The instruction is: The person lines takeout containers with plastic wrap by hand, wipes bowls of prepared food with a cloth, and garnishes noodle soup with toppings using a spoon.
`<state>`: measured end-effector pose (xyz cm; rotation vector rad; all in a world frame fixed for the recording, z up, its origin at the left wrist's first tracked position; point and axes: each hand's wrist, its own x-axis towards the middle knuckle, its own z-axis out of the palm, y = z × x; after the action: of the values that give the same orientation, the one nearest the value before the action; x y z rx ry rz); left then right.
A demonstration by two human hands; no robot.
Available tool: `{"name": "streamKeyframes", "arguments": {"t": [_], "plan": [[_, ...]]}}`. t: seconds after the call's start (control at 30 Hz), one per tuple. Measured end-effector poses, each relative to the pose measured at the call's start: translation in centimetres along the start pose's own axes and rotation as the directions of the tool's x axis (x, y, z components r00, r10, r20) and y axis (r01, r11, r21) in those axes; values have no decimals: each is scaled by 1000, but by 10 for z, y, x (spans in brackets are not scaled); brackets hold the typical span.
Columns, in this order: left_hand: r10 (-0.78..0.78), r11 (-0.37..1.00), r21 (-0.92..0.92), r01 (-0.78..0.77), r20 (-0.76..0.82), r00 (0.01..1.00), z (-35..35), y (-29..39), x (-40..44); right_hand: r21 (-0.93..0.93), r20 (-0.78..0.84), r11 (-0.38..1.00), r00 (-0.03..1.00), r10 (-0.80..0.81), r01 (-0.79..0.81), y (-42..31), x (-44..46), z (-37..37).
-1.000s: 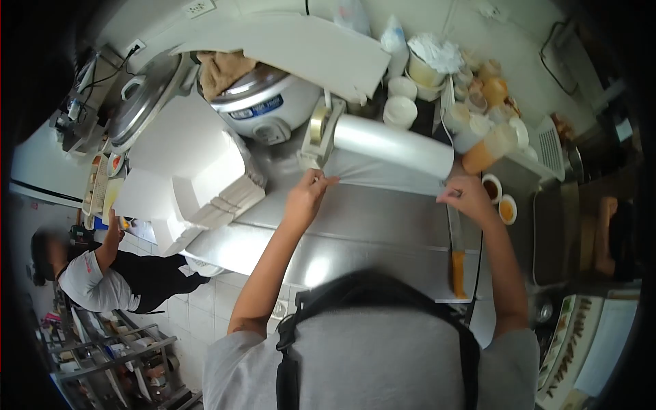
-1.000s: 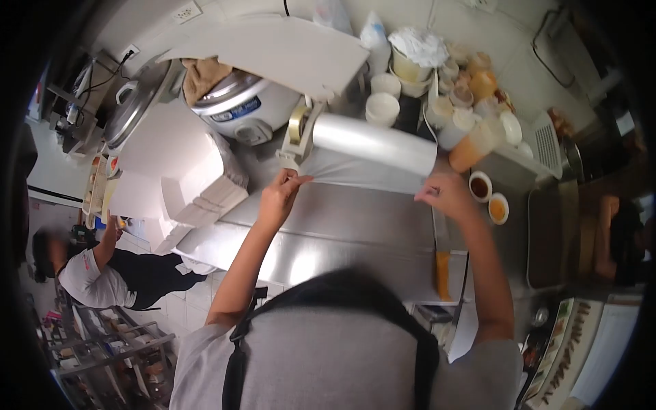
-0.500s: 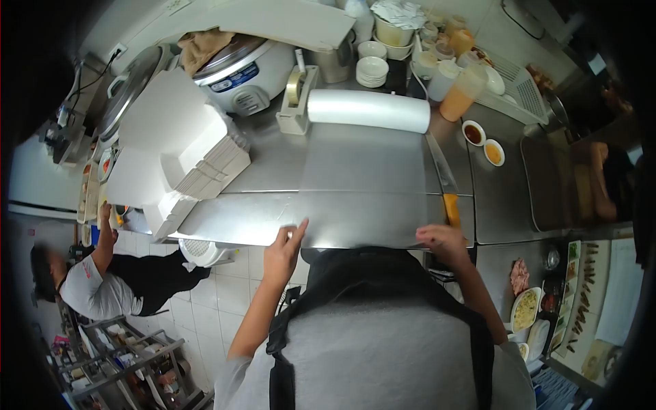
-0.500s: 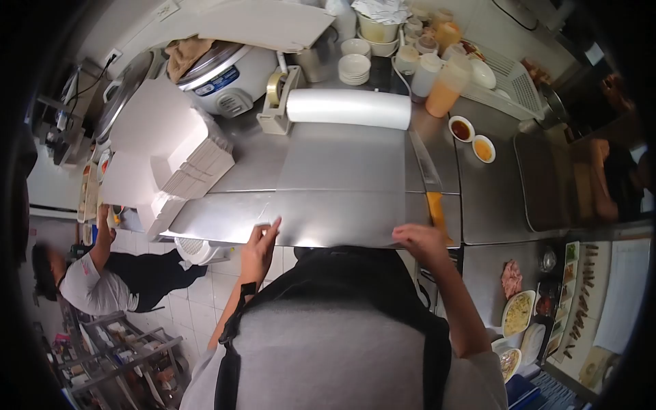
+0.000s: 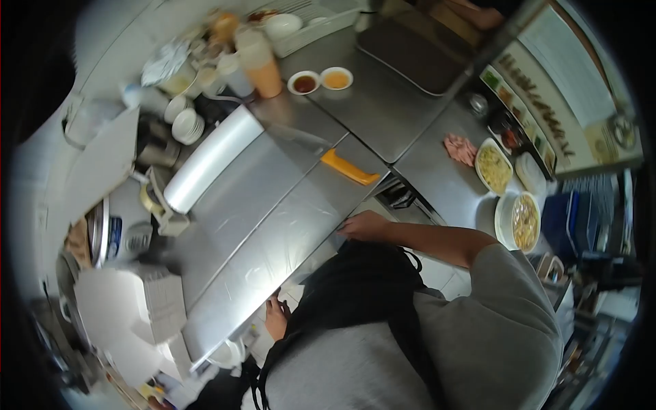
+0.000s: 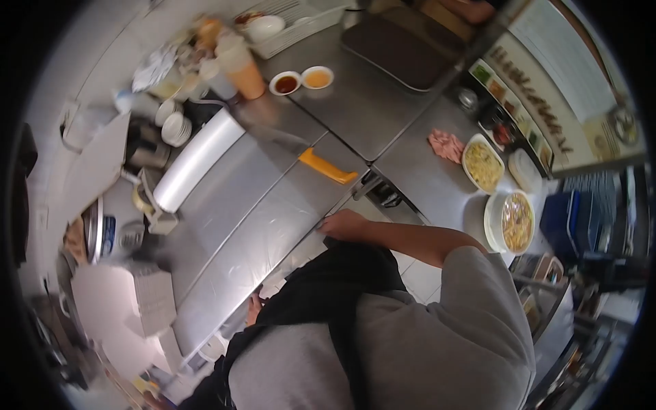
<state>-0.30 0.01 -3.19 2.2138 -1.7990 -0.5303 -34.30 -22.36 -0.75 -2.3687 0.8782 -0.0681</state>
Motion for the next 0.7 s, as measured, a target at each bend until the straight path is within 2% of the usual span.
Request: {"name": "streamKeyframes", "arguments": {"t": [0.03, 0.07, 0.1, 0.17, 0.2, 0.23, 0.33, 0.43, 0.53, 0.6, 0.63, 0.7], "plan": [[-156, 987, -21, 161, 160, 975, -12, 13, 6, 19, -44, 999, 998, 36, -35, -1, 4, 5], [-282, 917, -232, 324, 197, 939, -11, 16, 12, 77, -66, 994, 994, 85, -80, -6, 7, 9], [-390, 778, -417, 470, 266, 882, -7, 16, 16, 138, -85, 983, 987, 136, -123, -11, 8, 16], [-367, 497, -689, 527, 383, 848, 43, -64, 10, 273, -51, 935, 967, 251, -228, -19, 8, 19], [-353, 429, -715, 552, 430, 831, 45, -75, 12, 343, 2, 896, 954, 299, -282, -23, 8, 17], [-330, 416, -710, 568, 464, 822, 44, -75, 19, 407, 61, 853, 941, 332, -327, -26, 7, 18], [-281, 541, -611, 578, 516, 809, 38, -70, 27, 516, 44, 812, 956, 291, -271, -7, 17, 46], [-242, 666, -506, 548, 548, 801, 37, -64, 36, 746, 304, 475, 874, 379, -466, 7, 18, 43], [-202, 750, -429, 504, 576, 792, 41, -57, 36, 792, 341, 316, 808, 481, -523, 41, 24, 58], [-153, 796, -388, 463, 612, 776, 51, -54, 37, 524, 175, 632, 799, 576, -571, 58, 15, 58], [-116, 822, -372, 432, 632, 766, 56, -54, 39, 350, 84, 726, 792, 605, -592, 63, 5, 60], [-48, 862, -350, 366, 663, 747, 67, -54, 43, 188, 40, 793, 811, 584, -580, 67, -22, 59]]}}
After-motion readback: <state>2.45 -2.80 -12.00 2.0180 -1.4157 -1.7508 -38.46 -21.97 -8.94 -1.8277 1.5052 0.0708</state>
